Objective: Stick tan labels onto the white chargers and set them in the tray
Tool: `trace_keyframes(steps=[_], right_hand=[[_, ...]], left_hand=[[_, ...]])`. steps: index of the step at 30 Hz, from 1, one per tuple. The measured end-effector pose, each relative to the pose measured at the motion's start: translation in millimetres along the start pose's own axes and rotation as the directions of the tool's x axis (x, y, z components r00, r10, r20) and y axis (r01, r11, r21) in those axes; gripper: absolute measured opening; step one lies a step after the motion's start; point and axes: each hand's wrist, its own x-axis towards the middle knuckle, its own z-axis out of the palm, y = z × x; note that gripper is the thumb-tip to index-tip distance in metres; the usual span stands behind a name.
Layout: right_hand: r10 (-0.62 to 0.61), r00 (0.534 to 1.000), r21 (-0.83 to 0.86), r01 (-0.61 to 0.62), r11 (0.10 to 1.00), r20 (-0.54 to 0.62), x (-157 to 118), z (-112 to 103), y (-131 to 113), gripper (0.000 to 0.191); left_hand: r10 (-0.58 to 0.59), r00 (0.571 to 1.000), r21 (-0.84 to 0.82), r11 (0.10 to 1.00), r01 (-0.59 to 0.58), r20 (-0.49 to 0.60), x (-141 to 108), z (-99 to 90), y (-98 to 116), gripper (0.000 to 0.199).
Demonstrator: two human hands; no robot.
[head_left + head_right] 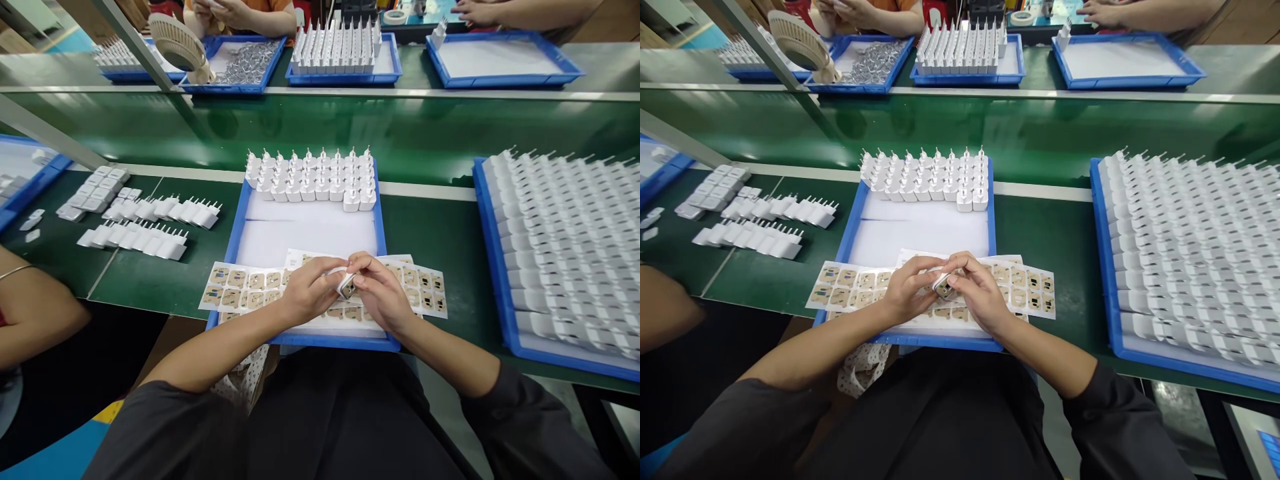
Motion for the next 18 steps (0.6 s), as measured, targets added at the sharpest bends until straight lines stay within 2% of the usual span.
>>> trace_keyframes(steps=[7, 11, 15, 18], right_hand=[[0.037, 0.999, 0.122, -0.04, 0.992, 0.028, -0.2, -0.7, -2.7, 0.012], [0.03, 0.997, 0.109, -0.039, 0.993, 0.075, -0.6, -2.0, -1.8, 0.02], [-0.014, 0.996, -0.04, 0.018, 0.999, 0.088, 0.6, -5.3, -3.8, 0.03], [-0.16, 0.985, -0.272, 0.173, 0.947, 0.069, 3.0, -9.4, -8.5, 0.015]], left_hand=[[0.024, 0.999, -0.032, 0.999, -0.025, -0.034, -0.8, 0.1, -0.6, 0.042], [-0.046, 0.998, -0.108, 0.993, 0.041, -0.039, 1.8, -2.0, 0.7, 0.042], [-0.121, 0.992, -0.182, 0.977, 0.113, -0.033, 5.0, -3.5, 1.6, 0.041], [-0.116, 0.993, -0.2, 0.973, 0.111, -0.015, 5.1, -3.2, 1.4, 0.041]])
